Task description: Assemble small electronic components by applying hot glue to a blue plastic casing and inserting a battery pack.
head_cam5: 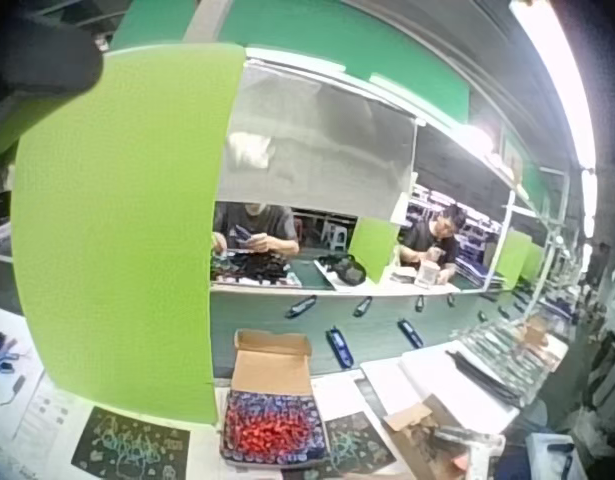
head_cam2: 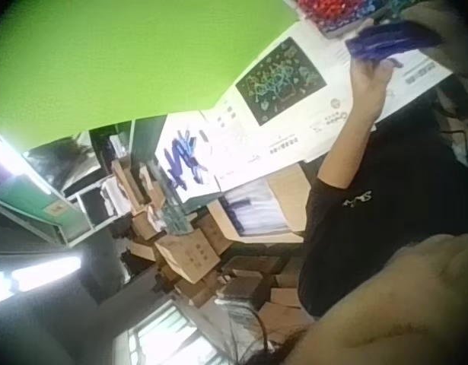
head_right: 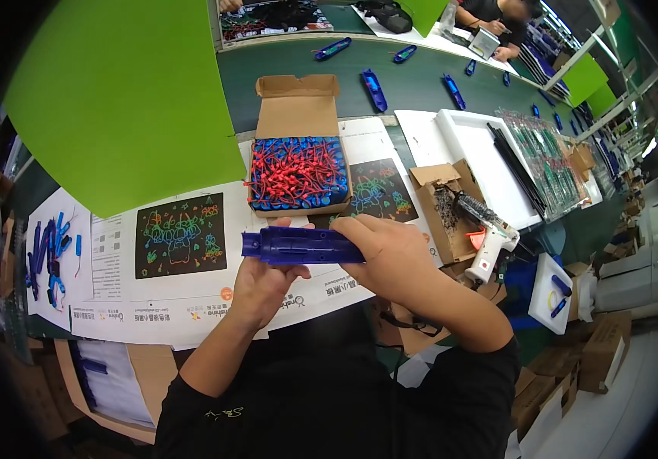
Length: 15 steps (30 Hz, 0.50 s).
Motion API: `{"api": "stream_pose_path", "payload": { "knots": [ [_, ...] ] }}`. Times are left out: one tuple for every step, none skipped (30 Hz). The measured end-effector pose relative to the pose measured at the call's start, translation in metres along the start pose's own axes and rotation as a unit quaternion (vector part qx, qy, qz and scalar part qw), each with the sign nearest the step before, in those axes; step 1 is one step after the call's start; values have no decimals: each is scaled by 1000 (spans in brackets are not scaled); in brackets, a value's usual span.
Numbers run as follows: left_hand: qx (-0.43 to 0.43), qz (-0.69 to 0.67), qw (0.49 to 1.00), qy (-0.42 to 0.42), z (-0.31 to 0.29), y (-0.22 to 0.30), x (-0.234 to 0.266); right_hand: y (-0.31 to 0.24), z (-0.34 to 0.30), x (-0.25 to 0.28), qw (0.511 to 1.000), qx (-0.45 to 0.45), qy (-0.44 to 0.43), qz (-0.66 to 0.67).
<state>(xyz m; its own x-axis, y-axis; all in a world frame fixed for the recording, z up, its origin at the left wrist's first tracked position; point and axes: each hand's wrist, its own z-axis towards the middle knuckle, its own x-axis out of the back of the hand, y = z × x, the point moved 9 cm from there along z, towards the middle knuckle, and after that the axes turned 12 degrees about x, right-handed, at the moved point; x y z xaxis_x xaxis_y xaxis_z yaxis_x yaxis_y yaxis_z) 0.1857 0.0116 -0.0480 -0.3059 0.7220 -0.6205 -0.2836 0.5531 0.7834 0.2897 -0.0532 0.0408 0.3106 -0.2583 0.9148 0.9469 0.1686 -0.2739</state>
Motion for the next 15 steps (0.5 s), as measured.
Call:
{"api": "stream_pose_path", "payload": {
  "knots": [
    [18, -76, 995, -56, 1, -1, -10, 2, -3, 0, 1000, -14, -8, 6],
    [35, -150, 981, -117, 3, 3, -21, -3, 0, 3, 999, 48, -4, -1],
    [89, -128, 981, -120, 0, -3, -20, -6, 1, 2, 994, 107, -1, -9],
    [166, -68, 980, -90, -3, -12, -14, -8, 0, 6, 987, 160, -2, -28],
    [243, 8, 969, -44, -4, -32, -5, -14, 0, 7, 981, 193, -1, -11],
    [235, 68, 965, -97, -3, -39, -10, -20, 0, 5, 976, 218, -4, 2],
    [215, 215, 948, -89, 1, -40, -9, -18, -1, -9, 977, 211, -15, -13],
    [217, 172, 959, -56, -1, -44, -9, -15, -6, -16, 976, 214, -24, -20],
    [224, 161, 960, -42, 0, -42, -7, -3, -12, 0, 986, 164, 5, -31],
    [223, 125, 967, -3, -4, -41, 2, -1, -14, 17, 990, 127, 41, -36],
    [209, 91, 973, 24, -9, -39, 14, 3, -18, 29, 992, 92, 78, -33],
    [193, 57, 978, 54, -14, -36, 30, 41, -41, 58, 992, -56, 107, -23],
    [175, 0, 980, 97, -25, -34, 47, 87, -90, 82, 942, -234, 241, -23],
    [153, -58, 975, 150, -38, -30, 69, 117, -133, 99, 850, -433, 293, 62],
    [166, -122, 966, 156, -42, -39, 88, 146, -188, 121, 825, -477, 261, -158]
  ]
}}
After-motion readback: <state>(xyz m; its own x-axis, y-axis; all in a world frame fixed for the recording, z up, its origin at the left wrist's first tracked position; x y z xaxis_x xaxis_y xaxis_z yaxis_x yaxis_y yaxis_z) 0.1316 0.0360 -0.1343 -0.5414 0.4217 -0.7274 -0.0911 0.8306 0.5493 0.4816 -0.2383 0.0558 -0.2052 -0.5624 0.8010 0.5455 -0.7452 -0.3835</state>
